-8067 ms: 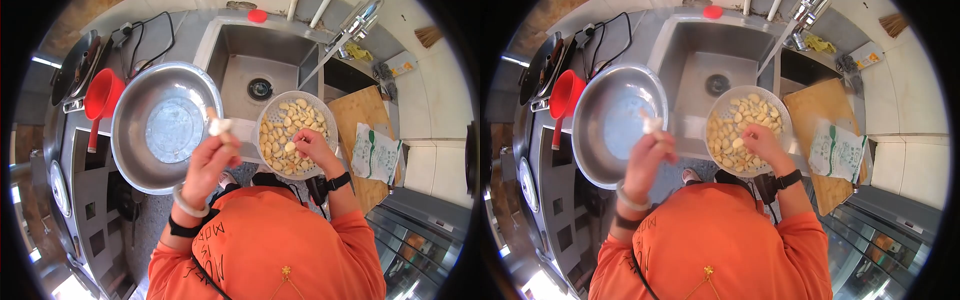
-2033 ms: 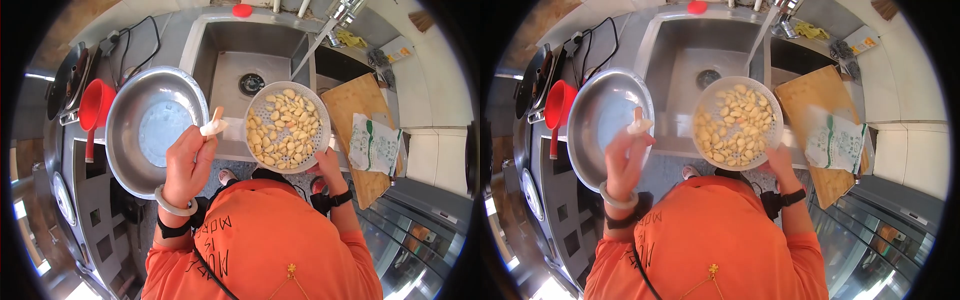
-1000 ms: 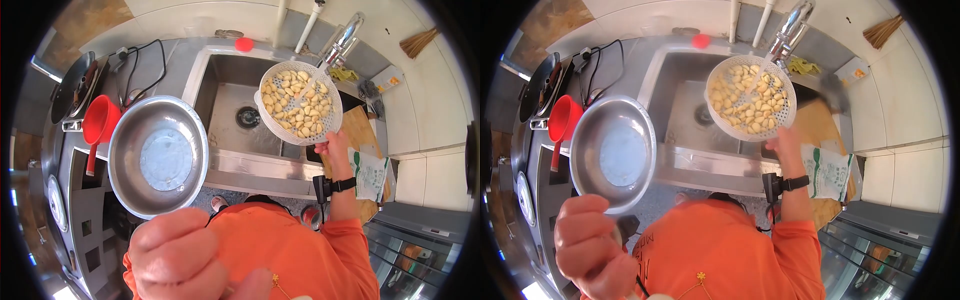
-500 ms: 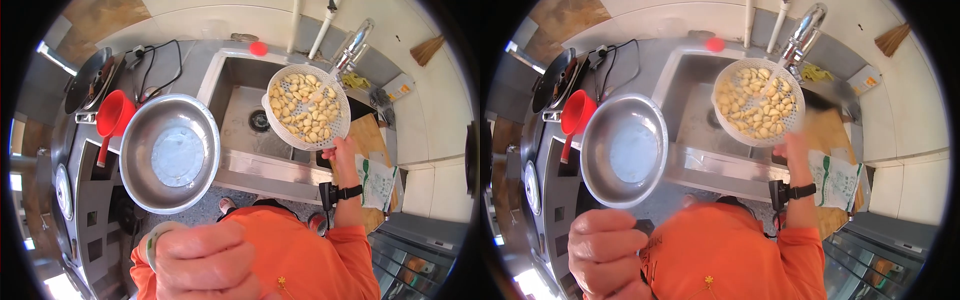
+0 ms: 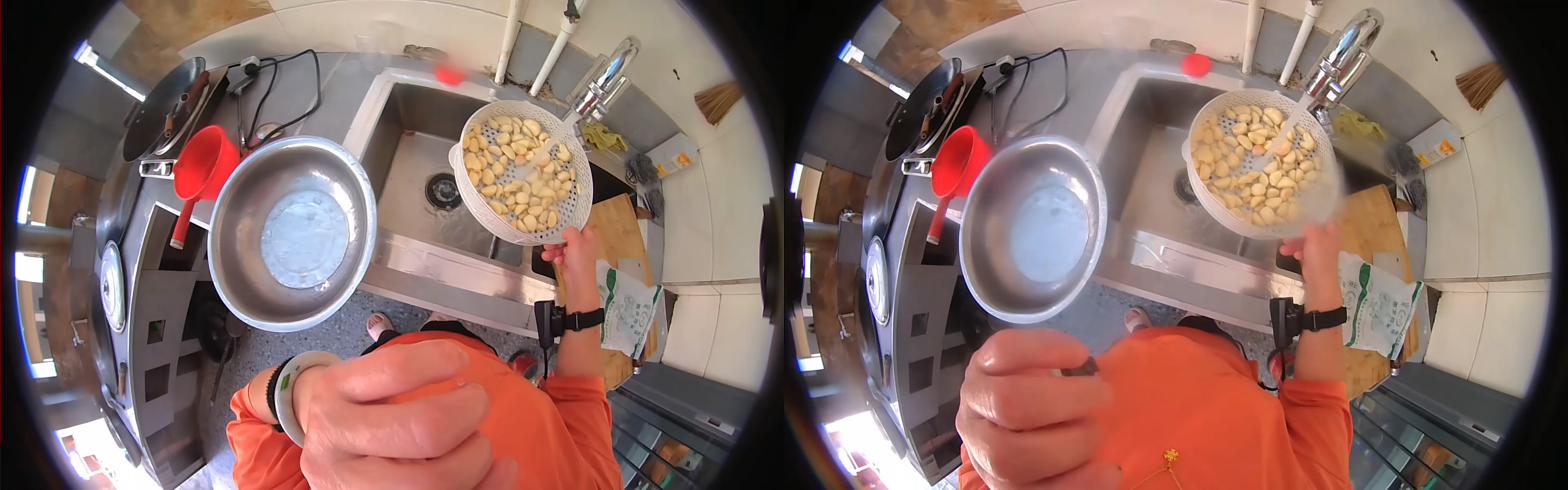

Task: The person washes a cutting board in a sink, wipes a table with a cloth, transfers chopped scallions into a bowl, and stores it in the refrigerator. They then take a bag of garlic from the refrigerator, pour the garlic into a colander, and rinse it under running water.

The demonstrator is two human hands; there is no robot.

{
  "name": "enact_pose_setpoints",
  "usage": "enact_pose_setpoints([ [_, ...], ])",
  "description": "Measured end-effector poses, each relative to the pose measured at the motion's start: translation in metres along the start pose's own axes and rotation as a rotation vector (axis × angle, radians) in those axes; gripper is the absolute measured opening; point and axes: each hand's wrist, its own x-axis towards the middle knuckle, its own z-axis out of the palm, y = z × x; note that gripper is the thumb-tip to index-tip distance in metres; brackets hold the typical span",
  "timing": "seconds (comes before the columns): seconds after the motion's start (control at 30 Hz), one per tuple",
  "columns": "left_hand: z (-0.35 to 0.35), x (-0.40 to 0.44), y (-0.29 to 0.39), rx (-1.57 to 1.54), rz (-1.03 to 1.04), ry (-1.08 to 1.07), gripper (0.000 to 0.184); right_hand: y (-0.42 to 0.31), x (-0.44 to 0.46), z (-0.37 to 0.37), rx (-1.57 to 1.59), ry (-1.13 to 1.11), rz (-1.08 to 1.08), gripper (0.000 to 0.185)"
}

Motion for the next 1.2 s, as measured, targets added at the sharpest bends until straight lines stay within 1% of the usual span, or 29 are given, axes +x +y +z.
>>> enact_pose_setpoints([
  [0.07,0.007,-0.004,-0.005,0.042,0.217,0.042,0.016,-0.001,0.002,0.002,-0.002,0.002,0.000,0.028],
  [0.1,0.010,-0.006,0.001,0.024,0.078,0.088,0.017,-0.003,0.003,0.004,-0.021,0.005,-0.015,0.027],
  [0.17,0.014,-0.003,0.013,-0.009,-0.065,0.132,0.017,-0.006,0.006,0.006,-0.040,0.019,-0.024,0.027],
  [0.23,0.011,0.009,0.022,0.081,-0.274,-0.111,0.012,-0.011,0.014,0.012,-0.043,0.042,-0.053,0.027],
  [0.27,0.013,0.009,0.022,0.078,-0.272,-0.112,0.012,-0.011,0.019,0.015,-0.094,0.060,-0.104,0.028],
  [0.37,0.020,0.012,0.020,0.067,-0.297,-0.087,0.009,-0.017,0.029,0.020,-0.139,0.038,-0.134,0.028],
  [0.47,0.022,0.012,0.019,0.067,-0.312,-0.108,0.012,-0.021,0.039,0.024,-0.145,0.033,-0.107,0.028],
  [0.57,0.022,0.007,0.020,0.101,-0.306,-0.046,0.013,-0.020,0.041,0.028,-0.143,-0.004,-0.116,0.028],
  [0.63,0.019,0.014,0.025,0.197,-0.384,-0.140,0.015,-0.016,0.044,0.028,-0.140,-0.013,-0.130,0.029],
  [0.73,0.022,0.012,0.025,0.194,-0.417,-0.093,0.016,-0.012,0.046,0.027,-0.150,-0.012,-0.100,0.029],
  [0.77,0.019,0.007,0.013,0.196,-0.417,-0.093,0.016,-0.012,0.045,0.028,-0.144,-0.014,-0.084,0.030],
  [0.8,0.012,-0.002,-0.009,0.083,-0.135,-0.097,0.015,-0.012,0.044,0.028,-0.137,-0.017,-0.069,0.030],
  [0.87,0.012,-0.011,-0.016,-0.030,0.148,-0.100,0.016,-0.007,0.046,0.026,-0.130,-0.017,-0.077,0.030],
  [0.93,0.019,-0.013,-0.001,0.040,-0.140,0.091,0.012,-0.004,0.044,0.025,-0.120,-0.015,-0.085,0.030],
  [1.0,0.016,-0.027,-0.020,0.146,-0.149,0.051,0.015,-0.003,0.041,0.019,-0.145,-0.042,-0.081,0.030],
  [1.03,0.017,-0.036,-0.027,0.229,-0.336,0.046,0.015,-0.006,0.036,0.013,-0.144,-0.023,-0.092,0.030],
  [1.07,0.013,-0.046,-0.037,0.233,-0.452,0.010,0.007,-0.009,0.030,0.012,-0.123,-0.029,-0.087,0.029],
  [1.13,0.014,-0.069,-0.042,0.063,-0.799,0.069,0.008,-0.007,0.027,0.009,-0.125,-0.059,-0.077,0.030],
  [1.17,0.020,-0.077,-0.046,0.055,-0.800,0.064,0.008,-0.007,0.024,0.006,-0.124,-0.052,-0.072,0.030],
  [1.2,0.027,-0.084,-0.050,-0.129,-1.050,0.256,0.012,-0.010,0.018,0.004,-0.119,-0.062,-0.059,0.031],
])
